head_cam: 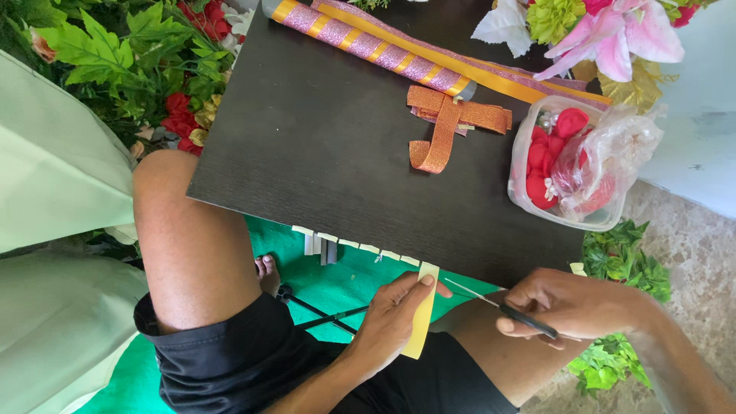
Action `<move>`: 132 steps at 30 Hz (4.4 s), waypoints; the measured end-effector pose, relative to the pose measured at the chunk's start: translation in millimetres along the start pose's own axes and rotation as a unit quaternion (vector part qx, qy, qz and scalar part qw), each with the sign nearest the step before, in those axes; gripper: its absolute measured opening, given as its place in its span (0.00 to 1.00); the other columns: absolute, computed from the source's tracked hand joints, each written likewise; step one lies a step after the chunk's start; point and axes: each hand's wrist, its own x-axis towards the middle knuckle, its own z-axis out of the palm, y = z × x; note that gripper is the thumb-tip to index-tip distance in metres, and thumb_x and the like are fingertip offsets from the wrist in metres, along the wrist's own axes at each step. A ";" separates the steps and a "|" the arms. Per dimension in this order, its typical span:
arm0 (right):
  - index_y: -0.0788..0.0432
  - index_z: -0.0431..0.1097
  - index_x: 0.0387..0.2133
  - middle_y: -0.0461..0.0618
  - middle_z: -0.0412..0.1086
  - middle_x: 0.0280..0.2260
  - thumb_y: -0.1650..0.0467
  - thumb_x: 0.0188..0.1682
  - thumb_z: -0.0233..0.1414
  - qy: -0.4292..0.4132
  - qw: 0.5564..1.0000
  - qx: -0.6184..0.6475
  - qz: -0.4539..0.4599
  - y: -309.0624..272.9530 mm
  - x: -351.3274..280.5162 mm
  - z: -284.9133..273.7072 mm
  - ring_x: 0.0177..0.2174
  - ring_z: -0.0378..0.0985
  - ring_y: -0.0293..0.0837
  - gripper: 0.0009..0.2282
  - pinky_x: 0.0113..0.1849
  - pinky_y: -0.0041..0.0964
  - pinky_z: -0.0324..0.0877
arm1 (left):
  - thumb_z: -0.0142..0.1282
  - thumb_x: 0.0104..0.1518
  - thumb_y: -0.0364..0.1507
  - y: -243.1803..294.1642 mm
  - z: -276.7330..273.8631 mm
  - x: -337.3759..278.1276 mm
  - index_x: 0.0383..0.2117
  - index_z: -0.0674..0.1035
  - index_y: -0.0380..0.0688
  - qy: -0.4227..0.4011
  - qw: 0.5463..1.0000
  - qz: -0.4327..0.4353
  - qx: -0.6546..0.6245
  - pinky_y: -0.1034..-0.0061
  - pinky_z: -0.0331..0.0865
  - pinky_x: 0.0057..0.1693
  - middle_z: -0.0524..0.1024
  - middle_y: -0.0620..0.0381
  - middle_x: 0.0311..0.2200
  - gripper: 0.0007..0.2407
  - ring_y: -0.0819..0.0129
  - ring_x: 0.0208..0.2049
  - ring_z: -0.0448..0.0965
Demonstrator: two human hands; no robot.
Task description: The person wraps a decorative tube with patterned paper and gold ribbon using their hands, then uses scissors to cut a length of adhesive tape and applies a piece of orange ribbon to the end of the tube.
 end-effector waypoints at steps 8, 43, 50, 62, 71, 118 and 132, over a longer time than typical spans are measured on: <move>0.63 0.74 0.18 0.52 0.69 0.11 0.55 0.52 0.55 -0.013 0.998 -0.045 0.041 -33.0 5.3 -7.6 0.14 0.67 0.38 0.23 0.25 0.32 0.62 | 0.49 0.66 0.44 5.5 -1.8 -2.2 0.32 0.87 0.48 -0.011 1.000 -0.014 0.007 0.78 0.54 0.33 0.60 0.63 0.21 0.17 0.75 0.22 0.61; 0.60 0.67 0.14 0.53 0.86 0.21 0.55 0.51 0.57 -0.021 0.992 -0.094 0.085 -63.0 16.2 -9.3 0.13 0.68 0.34 0.24 0.25 0.30 0.61 | 0.49 0.66 0.43 11.3 -2.1 -3.3 0.32 0.87 0.47 -0.024 0.999 -0.025 0.001 0.79 0.55 0.35 0.61 0.63 0.20 0.17 0.74 0.24 0.63; 0.60 0.66 0.13 0.55 0.88 0.23 0.56 0.50 0.57 -0.021 0.995 -0.077 0.066 -61.5 16.9 -9.8 0.13 0.69 0.35 0.23 0.24 0.30 0.63 | 0.50 0.66 0.44 16.6 -1.8 -6.7 0.31 0.86 0.48 -0.025 0.999 -0.027 0.000 0.78 0.52 0.34 0.58 0.64 0.19 0.17 0.75 0.23 0.60; 0.61 0.68 0.14 0.56 0.83 0.20 0.64 0.53 0.63 -0.011 0.998 -0.035 0.060 -48.7 20.0 -6.0 0.13 0.67 0.35 0.21 0.23 0.31 0.63 | 0.50 0.65 0.44 14.9 -2.8 -9.4 0.31 0.87 0.48 -0.023 0.999 -0.030 0.009 0.80 0.55 0.37 0.64 0.65 0.22 0.17 0.75 0.27 0.64; 0.61 0.79 0.19 0.45 0.67 0.11 0.71 0.52 0.69 -0.037 0.997 -0.051 0.050 -27.4 -4.1 -11.2 0.12 0.60 0.34 0.12 0.20 0.31 0.56 | 0.53 0.65 0.40 -6.2 -29.9 -28.4 0.34 0.88 0.49 -0.088 0.986 -0.136 0.032 0.83 0.67 0.39 0.82 0.54 0.31 0.14 0.74 0.31 0.79; 0.41 0.76 0.39 0.39 0.81 0.39 0.44 0.42 0.58 0.513 0.841 -0.036 0.168 -5.4 14.9 41.5 0.43 0.85 0.43 0.21 0.47 0.43 0.77 | 0.54 0.58 0.19 228.1 -36.6 190.2 0.34 0.81 0.45 0.069 0.299 0.497 0.812 0.50 0.64 0.59 0.78 0.48 0.35 0.06 0.50 0.41 0.74; 0.33 0.75 0.31 0.30 0.81 0.24 0.43 0.41 0.58 0.598 0.778 0.011 0.189 2.2 10.3 62.5 0.29 0.85 0.33 0.17 0.35 0.33 0.74 | 0.54 0.60 0.21 256.6 -31.4 190.6 0.34 0.77 0.45 0.077 0.281 0.599 0.746 0.63 0.65 0.47 0.74 0.53 0.30 0.03 0.53 0.32 0.75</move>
